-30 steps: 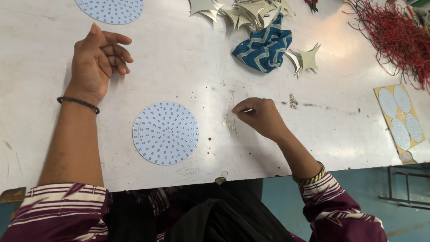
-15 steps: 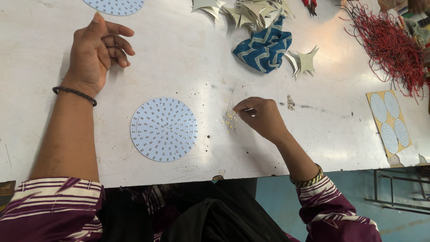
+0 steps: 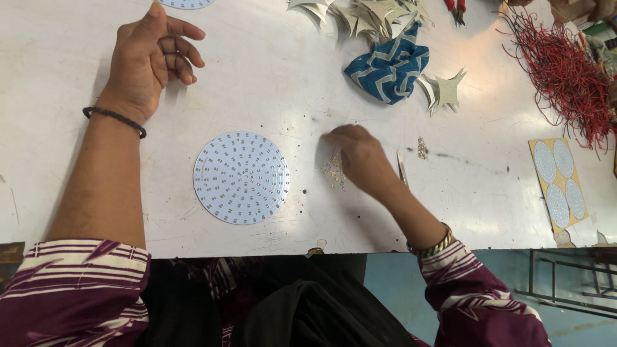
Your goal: The person uses tweezers to pick up small yellow LED components from a pile on the table and places them one by one into designated spots on a circular LED board. The person continues this repetitive placement process throughout the clip.
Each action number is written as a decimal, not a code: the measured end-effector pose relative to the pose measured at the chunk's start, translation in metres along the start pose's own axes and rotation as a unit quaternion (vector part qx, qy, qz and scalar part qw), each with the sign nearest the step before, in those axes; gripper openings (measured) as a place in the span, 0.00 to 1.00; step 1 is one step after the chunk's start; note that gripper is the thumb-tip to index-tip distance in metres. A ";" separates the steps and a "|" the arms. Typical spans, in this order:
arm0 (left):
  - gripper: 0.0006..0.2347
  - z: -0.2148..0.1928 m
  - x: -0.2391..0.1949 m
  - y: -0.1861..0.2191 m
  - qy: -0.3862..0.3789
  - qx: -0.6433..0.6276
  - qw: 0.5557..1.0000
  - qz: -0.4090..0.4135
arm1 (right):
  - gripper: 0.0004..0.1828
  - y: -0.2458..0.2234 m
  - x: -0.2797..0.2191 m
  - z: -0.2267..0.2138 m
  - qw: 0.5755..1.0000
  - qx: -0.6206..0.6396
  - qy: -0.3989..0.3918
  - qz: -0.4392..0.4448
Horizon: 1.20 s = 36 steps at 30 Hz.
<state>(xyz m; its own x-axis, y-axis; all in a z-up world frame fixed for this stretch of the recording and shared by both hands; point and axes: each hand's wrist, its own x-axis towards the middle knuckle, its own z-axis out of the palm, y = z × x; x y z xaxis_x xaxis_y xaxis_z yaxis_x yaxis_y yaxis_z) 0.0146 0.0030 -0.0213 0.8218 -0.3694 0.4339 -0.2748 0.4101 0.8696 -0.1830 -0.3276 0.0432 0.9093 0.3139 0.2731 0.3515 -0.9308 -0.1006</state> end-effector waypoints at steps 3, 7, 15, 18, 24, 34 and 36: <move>0.35 0.000 -0.002 0.002 0.000 0.011 1.000 -0.004 | 0.24 -0.012 -0.018 0.009 0.998 0.001 -0.012 -0.061; 0.35 0.001 -0.003 0.000 0.000 0.013 1.000 -0.009 | 0.18 -0.017 -0.050 0.009 0.995 0.000 -0.028 -0.096; 0.29 -0.007 -0.002 -0.010 -0.021 -0.016 0.999 0.029 | 0.18 0.001 -0.092 -0.021 0.993 0.063 0.043 0.088; 0.27 -0.005 0.000 -0.008 -0.025 -0.017 0.999 0.028 | 0.21 -0.007 -0.095 -0.014 0.996 0.067 0.016 0.049; 0.23 -0.007 -0.004 -0.008 -0.017 -0.024 0.999 0.022 | 0.33 -0.022 -0.100 0.001 0.995 -0.049 -0.052 -0.068; 0.27 -0.010 -0.004 -0.012 -0.018 -0.017 0.999 0.020 | 0.21 0.008 -0.091 -0.009 0.991 -0.011 -0.035 -0.127; 0.30 -0.010 -0.003 -0.013 -0.016 -0.023 1.000 0.009 | 0.19 0.008 -0.087 -0.010 0.990 -0.032 -0.048 -0.129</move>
<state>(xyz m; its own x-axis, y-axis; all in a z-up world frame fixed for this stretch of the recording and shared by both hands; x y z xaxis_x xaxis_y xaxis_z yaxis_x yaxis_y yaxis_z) 0.0203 0.0070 -0.0359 0.8000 -0.3877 0.4580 -0.2665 0.4543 0.8501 -0.2611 -0.3639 0.0279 0.8095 0.5561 0.1885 0.5627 -0.8264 0.0215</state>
